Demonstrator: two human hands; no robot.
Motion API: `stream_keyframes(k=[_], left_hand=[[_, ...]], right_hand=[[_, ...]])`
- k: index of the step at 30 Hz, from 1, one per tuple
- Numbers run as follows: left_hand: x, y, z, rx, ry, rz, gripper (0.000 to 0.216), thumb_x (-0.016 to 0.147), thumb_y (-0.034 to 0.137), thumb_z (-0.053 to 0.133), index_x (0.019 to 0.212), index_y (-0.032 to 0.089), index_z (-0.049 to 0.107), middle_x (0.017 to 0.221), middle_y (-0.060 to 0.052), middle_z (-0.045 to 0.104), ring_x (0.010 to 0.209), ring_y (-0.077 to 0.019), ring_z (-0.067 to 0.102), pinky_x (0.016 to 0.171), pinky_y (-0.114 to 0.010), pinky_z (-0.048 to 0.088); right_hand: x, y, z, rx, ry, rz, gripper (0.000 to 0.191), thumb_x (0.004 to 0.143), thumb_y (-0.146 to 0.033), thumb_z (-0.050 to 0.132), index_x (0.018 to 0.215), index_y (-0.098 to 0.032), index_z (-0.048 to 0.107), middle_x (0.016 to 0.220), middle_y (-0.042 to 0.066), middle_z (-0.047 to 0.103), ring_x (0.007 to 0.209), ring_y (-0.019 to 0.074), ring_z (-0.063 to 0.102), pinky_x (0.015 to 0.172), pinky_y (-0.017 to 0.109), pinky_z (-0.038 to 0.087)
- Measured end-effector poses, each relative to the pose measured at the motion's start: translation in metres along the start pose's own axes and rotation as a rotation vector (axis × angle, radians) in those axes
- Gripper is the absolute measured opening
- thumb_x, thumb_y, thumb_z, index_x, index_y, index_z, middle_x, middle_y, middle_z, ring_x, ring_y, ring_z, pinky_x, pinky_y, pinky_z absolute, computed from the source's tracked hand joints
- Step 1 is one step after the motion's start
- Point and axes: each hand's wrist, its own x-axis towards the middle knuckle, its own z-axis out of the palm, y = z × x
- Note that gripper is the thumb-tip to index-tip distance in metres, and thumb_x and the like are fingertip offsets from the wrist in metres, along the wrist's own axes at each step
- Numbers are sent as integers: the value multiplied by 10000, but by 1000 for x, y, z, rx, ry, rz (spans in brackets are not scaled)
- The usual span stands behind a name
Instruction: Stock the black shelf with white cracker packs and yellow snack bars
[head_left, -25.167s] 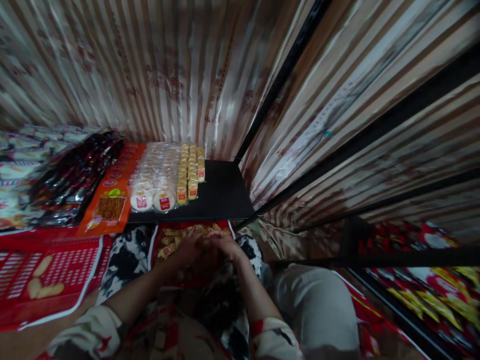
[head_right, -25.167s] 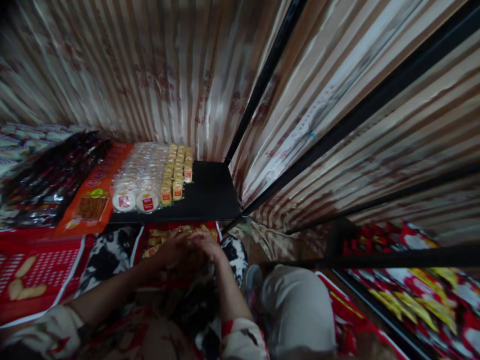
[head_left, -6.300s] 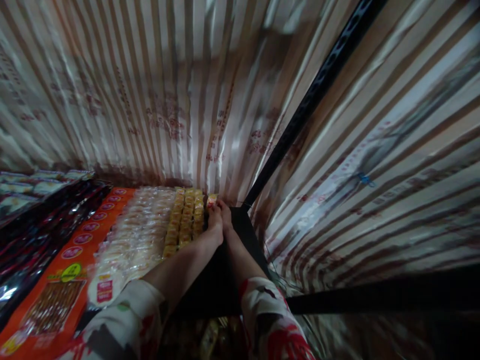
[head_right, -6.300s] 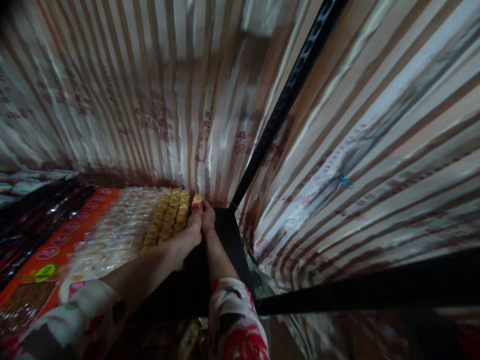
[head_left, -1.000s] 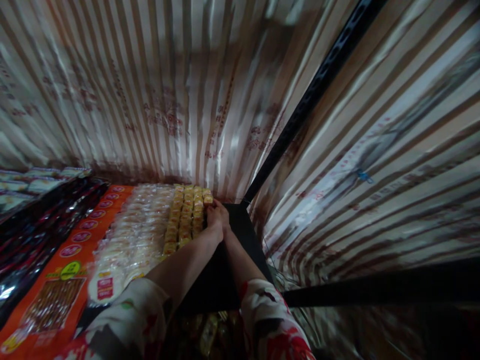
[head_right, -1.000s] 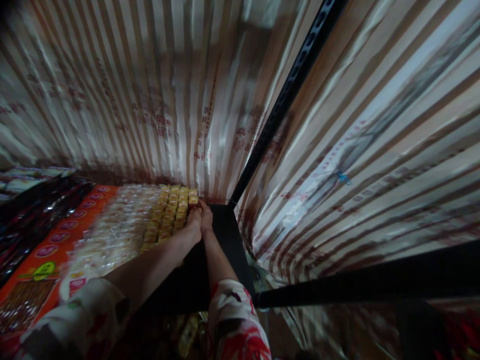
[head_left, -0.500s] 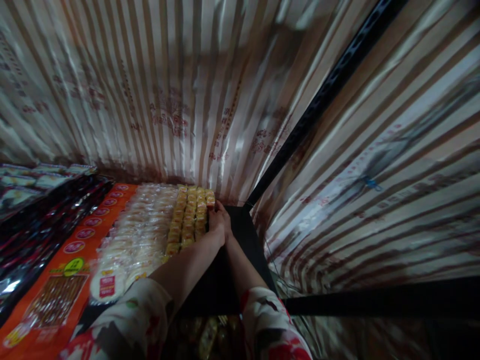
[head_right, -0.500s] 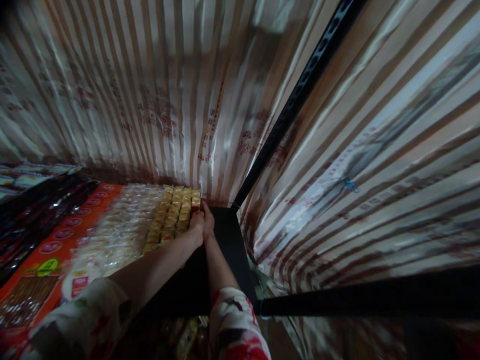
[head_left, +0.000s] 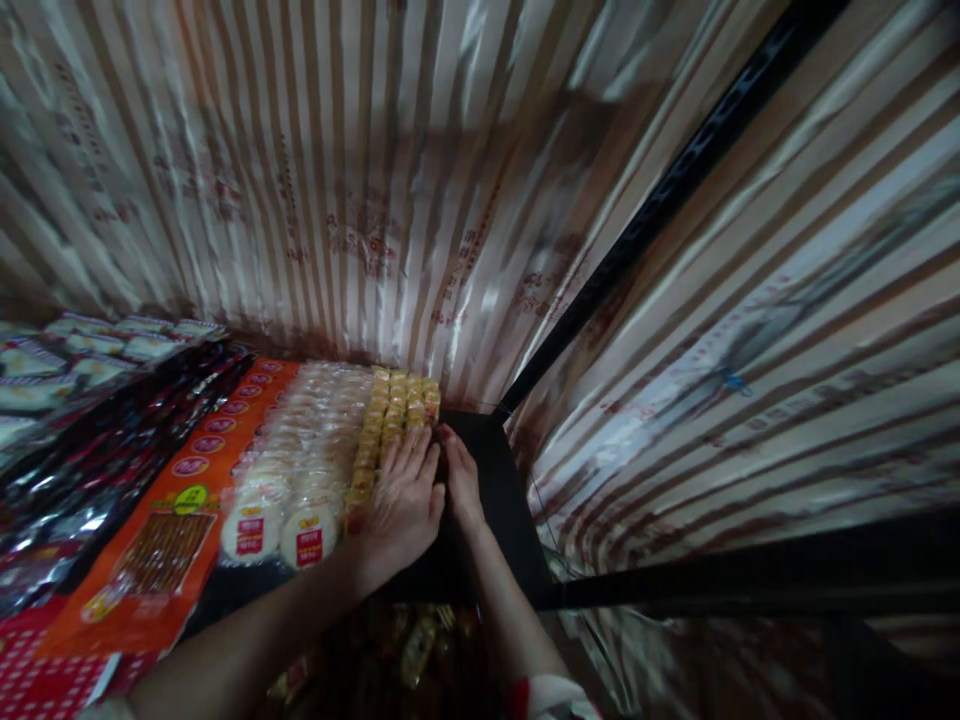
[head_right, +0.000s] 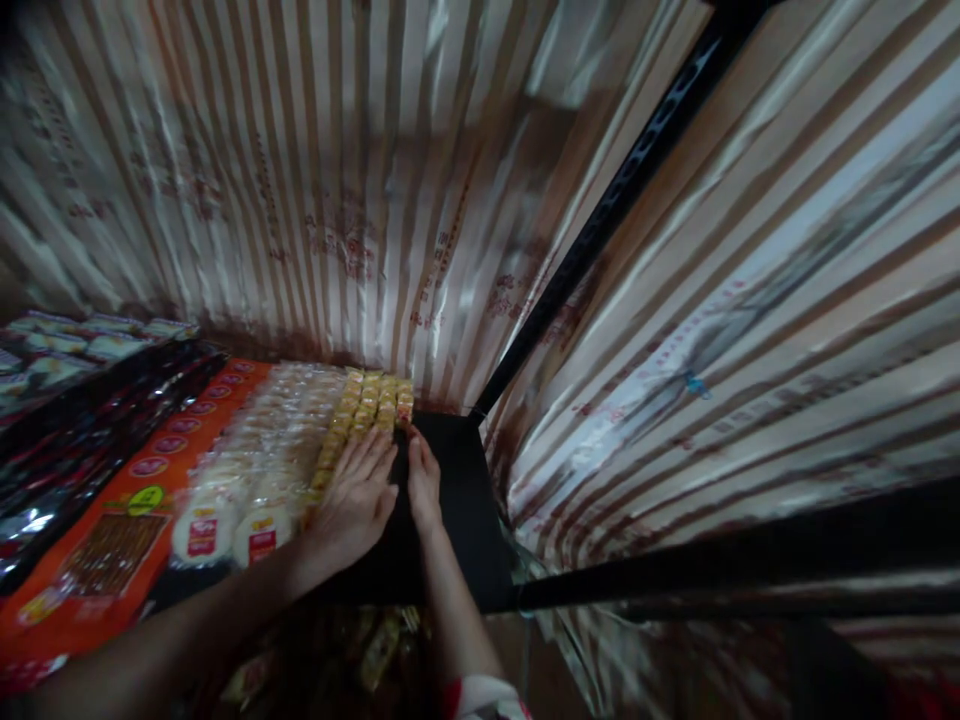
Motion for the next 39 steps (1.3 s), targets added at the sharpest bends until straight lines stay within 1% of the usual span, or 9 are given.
stream_keyframes(k=[5, 8, 11, 14, 17, 20, 24, 31, 39], left_hand=[[-64, -20, -26, 353, 28, 140, 494, 832, 190, 376, 1300, 52, 454, 1427, -169, 387, 1393, -279, 193, 1101, -487, 279], [-95, -21, -21, 409, -22, 213, 498, 832, 160, 347, 1311, 60, 443, 1428, -157, 388, 1385, -262, 221, 1097, -469, 297], [-112, -22, -6, 424, -85, 210, 508, 814, 130, 331, 1299, 50, 456, 1421, -167, 391, 1367, -258, 269, 1080, -439, 330], [-116, -26, 9, 446, -118, 184, 542, 799, 109, 312, 1324, 40, 424, 1402, -188, 409, 1345, -266, 313, 1060, -457, 355], [-117, -33, 17, 458, -97, 182, 578, 791, 88, 288, 1361, 44, 369, 1400, -193, 408, 1338, -262, 325, 1057, -465, 359], [-120, -39, 22, 421, -80, 219, 579, 799, 94, 278, 1371, 34, 347, 1409, -197, 394, 1347, -260, 306, 1072, -447, 344], [-123, -43, 30, 396, -52, 228, 569, 807, 110, 304, 1368, 23, 342, 1403, -208, 397, 1347, -269, 300, 1069, -466, 349], [-118, -47, 28, 423, -122, 215, 519, 828, 149, 327, 1315, -5, 417, 1372, -216, 435, 1328, -278, 339, 1042, -432, 389], [-121, -53, 31, 522, -36, 259, 535, 861, 209, 345, 1362, 22, 364, 1394, -181, 422, 1319, -259, 366, 1071, -417, 334]], right_hand=[[-48, 4, 8, 112, 54, 89, 615, 872, -574, 366, 1324, -170, 468, 1399, 94, 446, 1291, 214, 415, 1052, 392, 364], [-65, 9, 15, 46, 54, 97, 627, 874, -576, 360, 1348, -174, 440, 1428, 78, 406, 1323, 195, 368, 1097, 373, 300], [-72, 10, 21, 3, 22, 90, 619, 871, -579, 366, 1345, -190, 448, 1408, 63, 436, 1306, 191, 394, 1085, 362, 321], [-72, 7, 23, -37, -7, 87, 613, 875, -581, 351, 1341, -197, 456, 1384, 62, 469, 1281, 194, 429, 1063, 363, 352], [-68, -6, 20, -179, 33, 77, 621, 874, -586, 334, 1357, -209, 432, 1413, 55, 432, 1307, 200, 392, 1097, 377, 295], [-59, -28, 20, -368, 39, -102, 588, 892, -556, 310, 1339, -204, 460, 1427, 48, 413, 1352, 199, 310, 1135, 388, 201], [-45, -58, 33, -529, -171, -358, 465, 910, -478, 344, 1184, -221, 618, 1337, 30, 524, 1377, 211, 246, 1139, 410, 152], [-38, -67, 47, -714, -386, -467, 353, 914, -396, 403, 1063, -244, 684, 1142, 41, 665, 1347, 245, 309, 1120, 474, 97], [-13, -67, 54, -1013, -382, -465, 484, 958, -403, 247, 1287, -177, 521, 1378, 61, 480, 1383, 202, 235, 1131, 422, 95]])
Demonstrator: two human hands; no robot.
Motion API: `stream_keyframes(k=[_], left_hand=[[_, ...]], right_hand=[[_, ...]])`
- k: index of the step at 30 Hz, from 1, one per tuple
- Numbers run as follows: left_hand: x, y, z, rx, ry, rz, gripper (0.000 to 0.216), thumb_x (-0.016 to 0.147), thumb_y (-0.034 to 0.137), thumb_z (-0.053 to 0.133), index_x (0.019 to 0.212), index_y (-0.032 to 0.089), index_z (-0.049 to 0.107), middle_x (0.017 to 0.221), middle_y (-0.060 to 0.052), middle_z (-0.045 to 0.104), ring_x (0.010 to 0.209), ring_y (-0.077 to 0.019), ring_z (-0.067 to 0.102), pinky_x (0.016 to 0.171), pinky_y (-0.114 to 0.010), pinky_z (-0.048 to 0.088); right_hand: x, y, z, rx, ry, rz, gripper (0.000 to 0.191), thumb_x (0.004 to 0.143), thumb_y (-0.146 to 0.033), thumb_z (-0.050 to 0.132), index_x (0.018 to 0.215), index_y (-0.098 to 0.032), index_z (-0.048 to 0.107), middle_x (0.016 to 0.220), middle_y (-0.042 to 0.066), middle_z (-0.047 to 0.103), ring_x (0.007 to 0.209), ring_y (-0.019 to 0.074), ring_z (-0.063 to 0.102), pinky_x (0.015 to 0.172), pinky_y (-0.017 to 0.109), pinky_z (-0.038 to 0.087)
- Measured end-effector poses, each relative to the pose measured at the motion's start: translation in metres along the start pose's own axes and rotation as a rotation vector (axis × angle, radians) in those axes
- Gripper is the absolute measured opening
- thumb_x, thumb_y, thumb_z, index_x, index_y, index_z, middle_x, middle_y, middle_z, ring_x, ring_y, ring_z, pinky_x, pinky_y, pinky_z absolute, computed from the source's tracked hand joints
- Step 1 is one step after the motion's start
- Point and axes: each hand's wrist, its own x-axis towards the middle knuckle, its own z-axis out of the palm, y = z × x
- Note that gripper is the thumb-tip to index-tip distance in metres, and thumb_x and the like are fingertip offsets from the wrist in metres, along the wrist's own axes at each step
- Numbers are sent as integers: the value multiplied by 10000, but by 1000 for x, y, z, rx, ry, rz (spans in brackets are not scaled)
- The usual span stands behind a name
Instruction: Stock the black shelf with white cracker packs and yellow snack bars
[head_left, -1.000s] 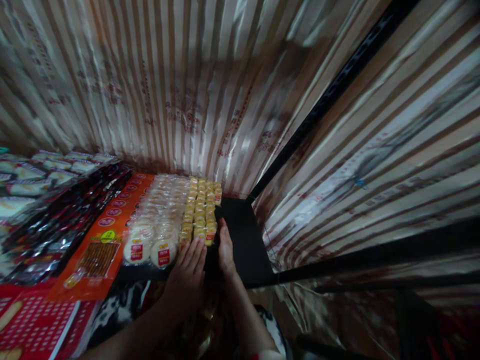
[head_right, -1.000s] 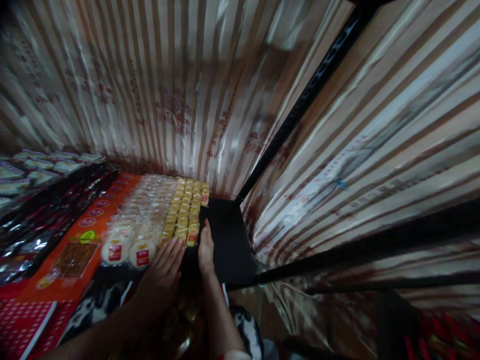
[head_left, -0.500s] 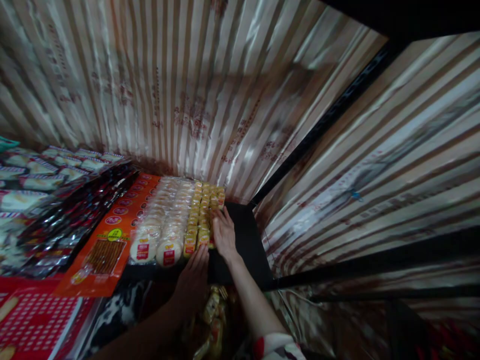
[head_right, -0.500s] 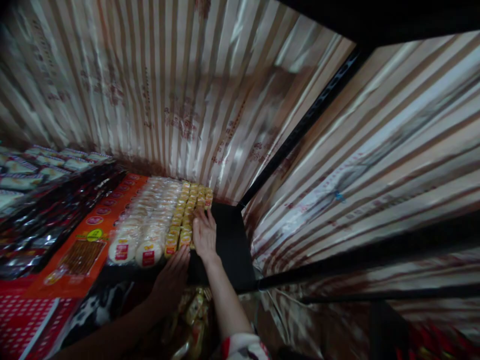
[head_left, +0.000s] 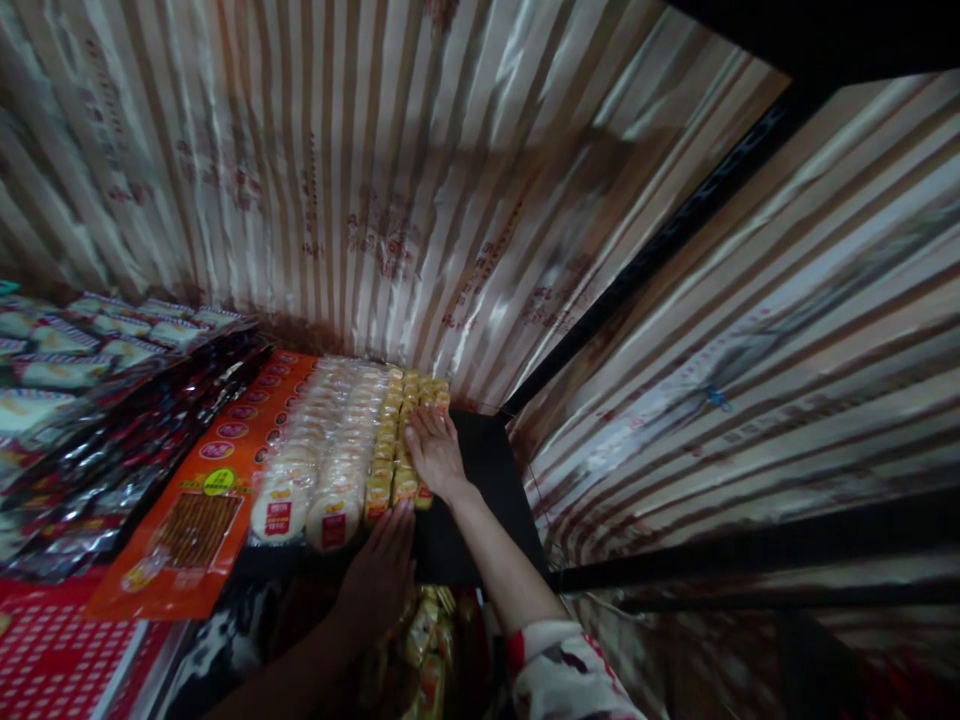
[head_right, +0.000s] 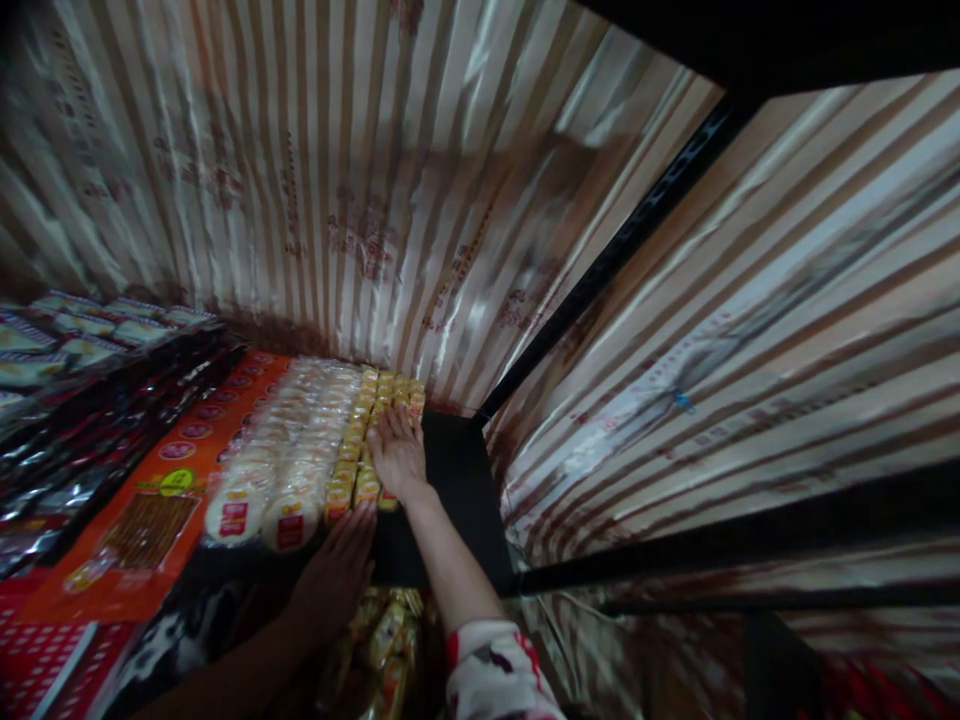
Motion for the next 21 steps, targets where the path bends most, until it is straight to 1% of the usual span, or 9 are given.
stream_keyframes(k=[4, 7, 10, 12, 13, 17, 19, 21], left_hand=[[1, 0, -1, 38, 50, -11, 598, 877, 240, 352, 1422, 29, 226, 1406, -168, 413, 1327, -232, 356, 1125, -416, 231], [3, 0, -3, 54, 74, -5, 584, 880, 259, 356, 1414, 42, 262, 1399, -155, 428, 1332, -233, 347, 1140, -426, 180], [3, 0, -3, 49, 91, -5, 564, 876, 274, 369, 1387, 41, 326, 1402, -152, 425, 1343, -247, 324, 1144, -433, 152], [3, 0, -2, 34, 94, -10, 566, 872, 272, 377, 1385, 37, 328, 1412, -155, 410, 1353, -247, 304, 1142, -429, 157], [2, 0, -1, 26, 94, -10, 569, 870, 264, 379, 1387, 34, 321, 1420, -158, 397, 1358, -247, 295, 1140, -427, 166], [1, 0, 4, 12, 90, -17, 568, 859, 211, 383, 1391, 28, 308, 1446, -159, 351, 1365, -257, 275, 1120, -425, 224], [1, 0, 5, 6, 94, -21, 566, 858, 196, 385, 1392, 27, 306, 1448, -159, 346, 1365, -261, 275, 1110, -419, 251], [1, -1, 6, -13, 91, -22, 571, 864, 195, 382, 1401, 24, 286, 1452, -164, 335, 1367, -262, 269, 1107, -415, 264]], right_hand=[[11, -1, 0, -126, -125, 12, 543, 968, -420, 176, 1270, -144, 534, 1335, 83, 526, 1392, 201, 207, 1136, 433, 57], [13, 1, -1, -150, -175, 9, 561, 969, -426, 144, 1278, -158, 529, 1343, 65, 519, 1391, 190, 212, 1140, 417, 68], [19, 5, -2, -153, -153, 11, 553, 970, -420, 142, 1333, -155, 464, 1402, 59, 448, 1399, 182, 184, 1142, 409, 77], [26, 6, 0, -166, -144, 28, 553, 970, -421, 150, 1362, -141, 421, 1438, 68, 393, 1403, 187, 166, 1141, 415, 75], [29, 6, 1, -177, -160, 33, 557, 969, -422, 154, 1365, -129, 413, 1442, 78, 384, 1402, 193, 170, 1140, 417, 70], [39, 5, 6, -222, -247, 7, 583, 966, -438, 154, 1318, -100, 474, 1398, 113, 447, 1379, 200, 245, 1141, 411, 47], [43, 5, 8, -227, -240, -4, 598, 964, -450, 138, 1308, -108, 488, 1388, 115, 459, 1372, 194, 264, 1142, 404, 43], [46, 7, 9, -222, -216, 4, 601, 964, -446, 124, 1328, -109, 464, 1402, 113, 442, 1375, 190, 255, 1142, 398, 51]])
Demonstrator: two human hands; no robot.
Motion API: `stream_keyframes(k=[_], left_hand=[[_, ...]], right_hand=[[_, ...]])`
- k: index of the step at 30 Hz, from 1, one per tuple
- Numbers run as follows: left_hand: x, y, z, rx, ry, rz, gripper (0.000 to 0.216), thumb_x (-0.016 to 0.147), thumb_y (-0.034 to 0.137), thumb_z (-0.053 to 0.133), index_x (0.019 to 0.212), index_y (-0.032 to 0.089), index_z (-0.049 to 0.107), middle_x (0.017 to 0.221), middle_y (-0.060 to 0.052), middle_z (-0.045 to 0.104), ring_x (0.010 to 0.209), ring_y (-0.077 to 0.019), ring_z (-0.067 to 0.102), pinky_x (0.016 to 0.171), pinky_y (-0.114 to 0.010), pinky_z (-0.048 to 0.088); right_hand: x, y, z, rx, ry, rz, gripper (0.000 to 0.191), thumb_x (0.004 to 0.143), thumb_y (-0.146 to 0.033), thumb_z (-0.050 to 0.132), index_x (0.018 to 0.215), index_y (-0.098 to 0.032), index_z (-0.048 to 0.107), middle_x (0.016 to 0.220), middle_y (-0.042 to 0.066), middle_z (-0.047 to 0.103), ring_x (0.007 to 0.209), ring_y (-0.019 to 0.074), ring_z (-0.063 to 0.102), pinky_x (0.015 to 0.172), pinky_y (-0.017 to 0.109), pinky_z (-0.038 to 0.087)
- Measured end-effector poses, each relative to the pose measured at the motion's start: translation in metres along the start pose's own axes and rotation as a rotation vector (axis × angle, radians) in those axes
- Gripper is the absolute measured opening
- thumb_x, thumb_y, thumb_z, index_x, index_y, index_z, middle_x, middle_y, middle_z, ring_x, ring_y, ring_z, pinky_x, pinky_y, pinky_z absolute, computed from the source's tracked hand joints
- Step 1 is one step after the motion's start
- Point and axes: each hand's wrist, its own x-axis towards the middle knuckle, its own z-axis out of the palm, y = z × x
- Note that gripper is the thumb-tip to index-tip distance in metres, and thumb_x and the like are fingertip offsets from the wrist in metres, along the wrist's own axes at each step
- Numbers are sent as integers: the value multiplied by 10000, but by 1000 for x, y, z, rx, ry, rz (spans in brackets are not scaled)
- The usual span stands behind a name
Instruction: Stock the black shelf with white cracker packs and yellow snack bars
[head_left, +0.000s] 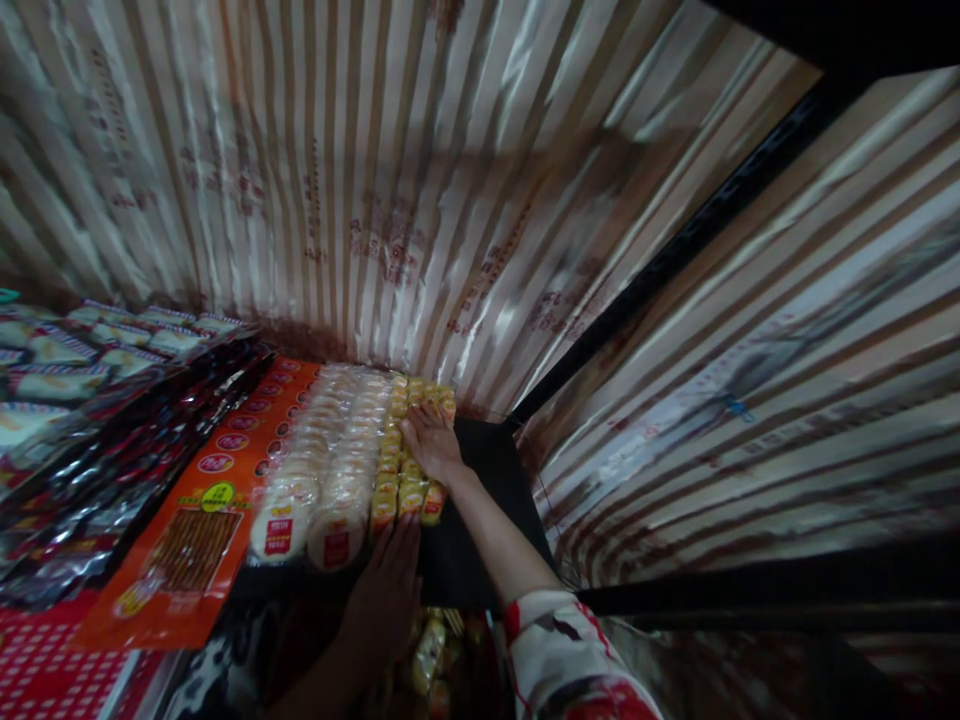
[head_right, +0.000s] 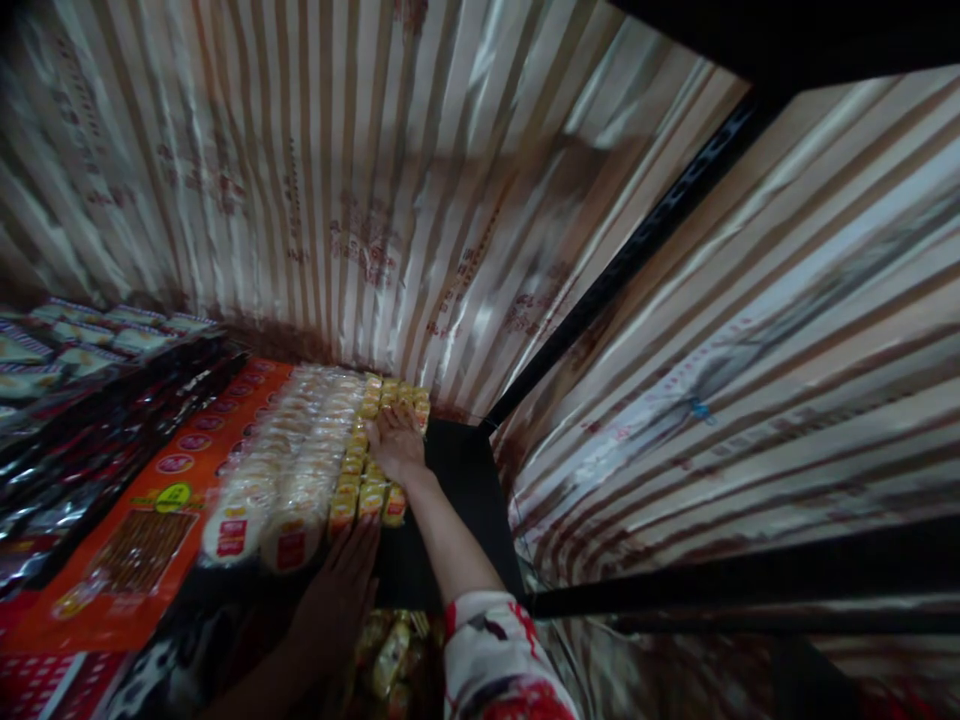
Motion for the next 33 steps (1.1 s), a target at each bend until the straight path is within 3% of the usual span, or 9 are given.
stream_keyframes(k=[8, 14, 20, 23, 26, 30, 33], left_hand=[[0, 2, 0, -2, 21, -31, 608, 855, 184, 374, 1420, 21, 217, 1476, -160, 285, 1376, -258, 246, 1077, -400, 307], [1, 2, 3, 46, 11, -17, 576, 843, 202, 394, 1387, 34, 310, 1468, -153, 310, 1378, -269, 238, 1066, -408, 311], [0, 0, 6, 10, -6, 16, 613, 854, 236, 392, 1410, 24, 248, 1484, -165, 262, 1384, -278, 214, 1081, -408, 288], [0, 1, 3, -15, -13, 3, 609, 855, 220, 395, 1405, 8, 246, 1485, -185, 246, 1386, -293, 198, 1081, -417, 292], [-1, 1, -1, -26, 0, 10, 557, 849, 180, 398, 1368, -4, 313, 1465, -197, 295, 1388, -297, 184, 1084, -421, 297], [-3, -2, -3, -73, 14, 39, 484, 835, 101, 377, 1312, 26, 397, 1424, -178, 388, 1389, -280, 194, 1088, -446, 301], [-7, -1, -5, -139, 59, 23, 491, 827, 81, 343, 1315, 47, 389, 1398, -184, 416, 1384, -270, 220, 1077, -475, 319]], right_hand=[[14, 3, -3, -22, -31, 25, 596, 963, -440, 135, 1331, -99, 456, 1401, 134, 435, 1328, 191, 355, 1141, 383, 61], [36, 0, -6, -31, -29, 36, 590, 961, -446, 127, 1406, -122, 338, 1472, 91, 328, 1385, 194, 231, 1142, 396, 65], [45, -4, 7, 14, -83, 20, 575, 962, -427, 154, 1367, -109, 409, 1452, 105, 365, 1384, 201, 234, 1145, 399, 76], [31, -4, 3, 117, 75, 26, 563, 960, -410, 168, 1369, -104, 406, 1463, 103, 347, 1390, 198, 217, 1144, 388, 121], [5, -11, -8, 268, 295, 65, 558, 957, -390, 152, 1307, -112, 486, 1404, 110, 438, 1348, 188, 310, 1122, 374, 218], [-49, -31, -15, 440, 474, 80, 506, 949, -384, 197, 1184, -153, 581, 1276, 109, 557, 1237, 191, 448, 1058, 375, 332], [-94, -43, -5, 551, 542, 124, 448, 930, -380, 268, 1125, -161, 607, 1173, 122, 611, 1154, 214, 512, 1000, 388, 393]])
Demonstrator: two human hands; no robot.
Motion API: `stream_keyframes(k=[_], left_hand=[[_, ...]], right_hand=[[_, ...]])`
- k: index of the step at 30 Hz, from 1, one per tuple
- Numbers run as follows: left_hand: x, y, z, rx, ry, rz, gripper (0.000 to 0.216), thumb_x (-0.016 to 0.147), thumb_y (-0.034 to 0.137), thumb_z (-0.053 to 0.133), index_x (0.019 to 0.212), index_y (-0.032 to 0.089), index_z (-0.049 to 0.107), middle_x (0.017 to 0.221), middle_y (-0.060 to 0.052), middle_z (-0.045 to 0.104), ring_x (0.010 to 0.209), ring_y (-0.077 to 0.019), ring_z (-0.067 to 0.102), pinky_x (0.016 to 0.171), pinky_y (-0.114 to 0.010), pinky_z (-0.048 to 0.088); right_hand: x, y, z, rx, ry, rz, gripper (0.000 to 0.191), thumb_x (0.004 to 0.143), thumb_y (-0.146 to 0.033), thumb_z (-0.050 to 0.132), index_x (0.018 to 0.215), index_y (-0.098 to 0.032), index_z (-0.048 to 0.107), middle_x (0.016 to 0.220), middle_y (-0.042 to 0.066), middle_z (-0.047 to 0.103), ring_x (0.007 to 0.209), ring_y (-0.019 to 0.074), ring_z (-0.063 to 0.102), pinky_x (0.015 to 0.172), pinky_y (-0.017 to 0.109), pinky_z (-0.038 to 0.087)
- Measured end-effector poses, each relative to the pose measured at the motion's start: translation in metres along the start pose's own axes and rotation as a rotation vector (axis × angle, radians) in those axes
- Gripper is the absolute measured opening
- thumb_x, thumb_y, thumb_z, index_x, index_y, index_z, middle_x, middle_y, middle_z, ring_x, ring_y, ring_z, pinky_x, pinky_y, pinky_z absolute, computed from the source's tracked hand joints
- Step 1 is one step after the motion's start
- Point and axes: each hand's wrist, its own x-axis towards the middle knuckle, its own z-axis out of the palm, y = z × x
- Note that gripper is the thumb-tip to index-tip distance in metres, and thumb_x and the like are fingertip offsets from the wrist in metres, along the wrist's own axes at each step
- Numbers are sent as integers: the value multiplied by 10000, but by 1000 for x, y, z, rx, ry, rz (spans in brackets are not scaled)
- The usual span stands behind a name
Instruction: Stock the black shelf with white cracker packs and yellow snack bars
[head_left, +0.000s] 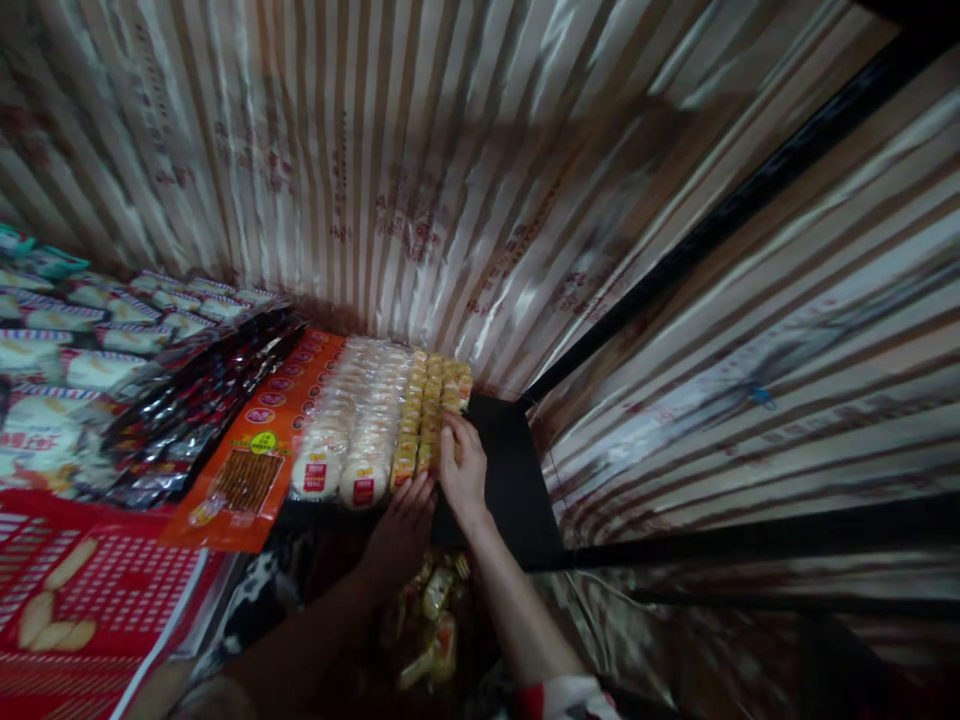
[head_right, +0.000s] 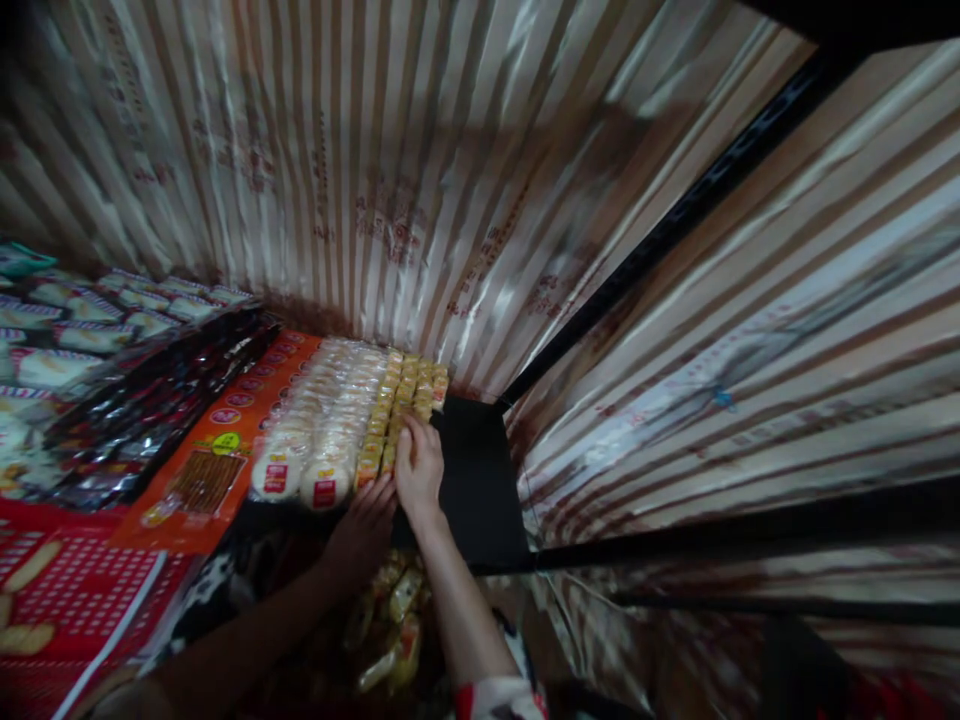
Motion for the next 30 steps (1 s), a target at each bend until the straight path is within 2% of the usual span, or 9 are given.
stream_keyframes(k=[3, 6, 8, 11, 14, 18, 23, 27, 30], left_hand=[[-10, 6, -3, -37, 86, -73, 503, 841, 92, 332, 1343, 58, 336, 1398, -199, 402, 1382, -265, 228, 1063, -480, 342], [-21, 12, -4, -20, 97, -204, 500, 876, 142, 347, 1365, 56, 293, 1427, -212, 348, 1382, -278, 226, 1044, -469, 372], [-26, 13, -1, 8, 81, -253, 514, 887, 162, 347, 1383, 54, 261, 1447, -214, 312, 1381, -288, 223, 1035, -469, 385], [-27, 12, 4, 39, 78, -235, 551, 891, 153, 320, 1412, 36, 186, 1471, -222, 261, 1384, -300, 204, 1027, -467, 394], [-23, 10, 9, 57, 82, -224, 577, 890, 140, 290, 1428, 19, 121, 1482, -238, 224, 1387, -305, 186, 1028, -480, 389], [-22, 8, 13, 39, 45, -197, 595, 874, 137, 294, 1430, 16, 120, 1483, -241, 213, 1382, -312, 189, 1024, -509, 384], [-21, 9, 13, 38, 81, -211, 637, 865, 120, 324, 1437, 16, 66, 1486, -238, 210, 1385, -308, 185, 1023, -481, 399], [-18, 12, 11, 68, 103, -255, 667, 849, 95, 334, 1444, 22, 41, 1464, -229, 282, 1379, -301, 213, 1019, -463, 409], [-18, 13, 12, 77, 95, -258, 687, 840, 95, 351, 1440, 1, 29, 1437, -244, 326, 1373, -311, 226, 1009, -470, 415]], right_hand=[[-43, 5, 0, 56, 29, 87, 410, 916, -361, 299, 1094, -174, 618, 1126, 117, 631, 1101, 209, 548, 973, 375, 426], [-73, 17, 8, 10, -25, 127, 420, 906, -330, 296, 1101, -159, 626, 1153, 128, 624, 1122, 208, 546, 988, 367, 427], [-84, 23, 13, -26, -62, 115, 438, 901, -297, 286, 1145, -139, 613, 1192, 132, 611, 1150, 204, 534, 1008, 364, 415], [-88, 31, 19, -77, -110, 110, 448, 890, -252, 291, 1189, -111, 593, 1236, 137, 590, 1181, 193, 521, 1024, 346, 406], [-87, 37, 19, -99, -134, 107, 445, 879, -229, 301, 1195, -116, 595, 1243, 127, 589, 1184, 187, 523, 1029, 342, 407], [-84, 36, 13, -97, -128, 80, 428, 878, -225, 312, 1162, -138, 619, 1212, 112, 613, 1146, 191, 547, 1003, 351, 433], [-58, 14, 0, -226, -110, -34, 434, 923, -264, 283, 1175, -137, 613, 1225, 101, 608, 1187, 203, 496, 1039, 368, 371], [-21, -9, 3, -379, -295, -162, 446, 939, -338, 325, 1284, -138, 524, 1376, 80, 481, 1367, 236, 256, 1114, 413, 225], [-4, -17, 9, -451, -452, -203, 476, 946, -373, 317, 1278, -103, 525, 1352, 114, 502, 1379, 256, 230, 1141, 431, 128]])
